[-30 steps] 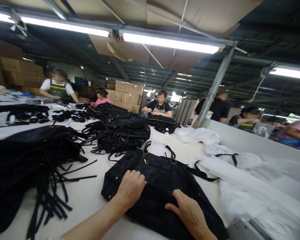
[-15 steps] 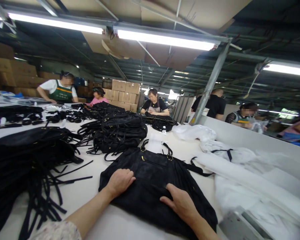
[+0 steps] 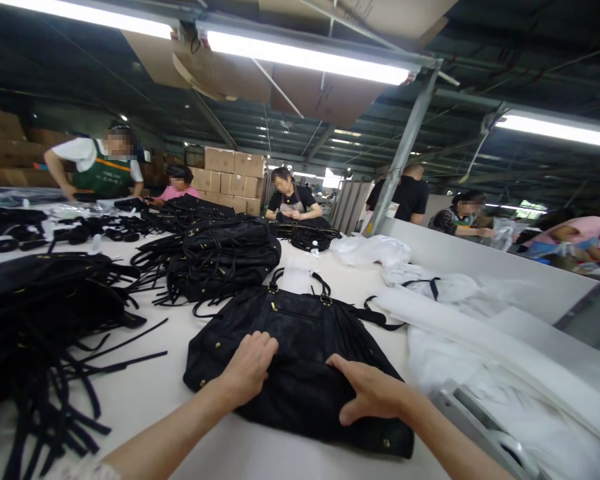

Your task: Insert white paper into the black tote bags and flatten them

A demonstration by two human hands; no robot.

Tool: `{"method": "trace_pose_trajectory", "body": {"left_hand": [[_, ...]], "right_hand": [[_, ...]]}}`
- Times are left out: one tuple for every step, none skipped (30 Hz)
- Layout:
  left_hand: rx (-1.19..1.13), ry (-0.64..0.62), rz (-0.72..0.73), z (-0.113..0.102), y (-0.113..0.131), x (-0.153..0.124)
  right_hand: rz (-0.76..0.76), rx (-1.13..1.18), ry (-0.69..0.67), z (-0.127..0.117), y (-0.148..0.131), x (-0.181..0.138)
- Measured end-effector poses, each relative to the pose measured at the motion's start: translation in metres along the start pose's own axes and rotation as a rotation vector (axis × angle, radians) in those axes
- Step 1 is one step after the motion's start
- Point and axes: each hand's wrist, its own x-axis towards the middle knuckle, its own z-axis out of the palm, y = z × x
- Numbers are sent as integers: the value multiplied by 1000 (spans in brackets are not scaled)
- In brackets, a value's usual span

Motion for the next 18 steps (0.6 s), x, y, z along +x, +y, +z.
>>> {"method": "trace_pose_trajectory", "body": {"left_hand": [[4,7,10,2,1,-2],[7,12,21,5,1,-4],[13,19,39,7,2,-7],[27,34,69,10,2,-11],[47,59,111,13,2,-16],[73,95,159,16,2,-21],[99,142,207,19,1,-26],[122,192,250,22,1,-30],[137,238,279,24,1,-33],[142,271,290,25,1,-36],[144,288,293,26,1,-37],[146,292,290,26,1,-37],[148,286,283,25,1,-37],[149,275,275,24,1,-37],[149,265,269,22,2,-36],[146,259,268,21,2,-36],[142,258,268,21,2,-35],[138,261,269,20,2,-35]], "right_hand": [[28,-38,-27,-6,0,-4],[51,-93,-22,-8,1,-8],[63,-153,11,-6,2,-10],[61,-210,61,0,4,-12],[44,-268,116,10,7,-14],[17,-332,178,23,11,-15],[-21,-402,248,37,15,-17],[-65,-471,321,51,19,-18],[-107,-527,391,63,23,-19],[-145,-562,455,72,28,-20],[-173,-570,501,76,31,-21],[-183,-556,520,77,34,-22],[-175,-524,504,72,36,-24],[-160,-477,457,64,38,-27],[-145,-420,390,54,40,-31],[-136,-352,315,42,41,-36],[-129,-274,241,29,42,-42],[-124,-190,171,16,43,-49]]}}
